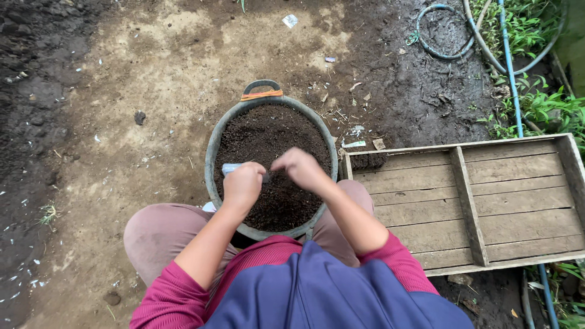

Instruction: The person sits on the ground and repeatedly scoops soil from a bucket, mixes it with a small amount of material from a plastic packet, and rolls it into a ball. The person then places the formed soil ball into a wooden tray.

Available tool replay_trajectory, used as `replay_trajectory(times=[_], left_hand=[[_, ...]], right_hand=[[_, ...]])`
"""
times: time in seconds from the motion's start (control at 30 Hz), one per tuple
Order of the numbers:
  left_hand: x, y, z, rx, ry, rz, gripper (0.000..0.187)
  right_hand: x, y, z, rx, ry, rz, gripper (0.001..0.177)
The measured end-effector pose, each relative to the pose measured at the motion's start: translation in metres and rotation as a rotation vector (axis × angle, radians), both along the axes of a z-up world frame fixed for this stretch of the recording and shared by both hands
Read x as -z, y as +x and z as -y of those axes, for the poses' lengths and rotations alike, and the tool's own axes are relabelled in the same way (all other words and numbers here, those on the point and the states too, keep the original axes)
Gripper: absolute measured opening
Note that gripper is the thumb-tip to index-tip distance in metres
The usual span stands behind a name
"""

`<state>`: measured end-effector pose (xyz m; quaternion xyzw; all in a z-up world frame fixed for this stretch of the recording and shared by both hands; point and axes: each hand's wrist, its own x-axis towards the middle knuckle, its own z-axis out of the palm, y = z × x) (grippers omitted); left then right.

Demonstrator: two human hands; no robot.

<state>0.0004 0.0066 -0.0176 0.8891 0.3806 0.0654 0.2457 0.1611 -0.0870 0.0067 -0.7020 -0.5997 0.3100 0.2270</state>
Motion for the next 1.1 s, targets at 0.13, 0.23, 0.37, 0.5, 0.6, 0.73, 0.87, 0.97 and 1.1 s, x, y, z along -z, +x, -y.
replay_trajectory(times=[0.13,0.23,0.37,0.5,0.6,0.73,0.87,0.97,1.1], left_hand=[[-0.020,0.005,0.000,0.004,0.059,0.083,0.018],[-0.020,0.014,0.002,0.017,0.053,0.169,0.016],[-0.012,0.020,0.007,0.071,-0.071,0.087,0.018],[-0.003,0.029,0.015,0.127,-0.111,0.059,0.019],[-0.002,0.040,0.014,0.159,-0.145,-0.012,0.018],[0.005,0.053,0.007,0.143,-0.259,-0.077,0.021],[0.001,0.056,0.004,0.114,-0.363,-0.108,0.019],[-0.004,0.051,0.004,0.109,-0.377,-0.102,0.018],[-0.012,0.052,0.003,0.097,-0.374,-0.100,0.012]], right_hand=[[0.074,0.019,-0.034,0.125,0.521,0.256,0.025],[0.085,-0.007,-0.026,0.105,0.594,0.413,0.021],[0.107,0.005,-0.020,0.248,0.452,0.528,0.024],[0.070,0.018,-0.040,0.730,0.032,-0.238,0.025],[-0.001,-0.008,-0.045,0.982,0.215,-1.278,0.007],[-0.021,-0.022,-0.044,1.026,0.429,-1.140,0.016],[-0.024,-0.027,-0.039,0.955,0.468,-1.030,0.043],[-0.026,-0.028,-0.036,0.857,0.510,-0.955,0.051],[-0.034,-0.025,-0.028,0.751,0.429,-0.759,0.044]])
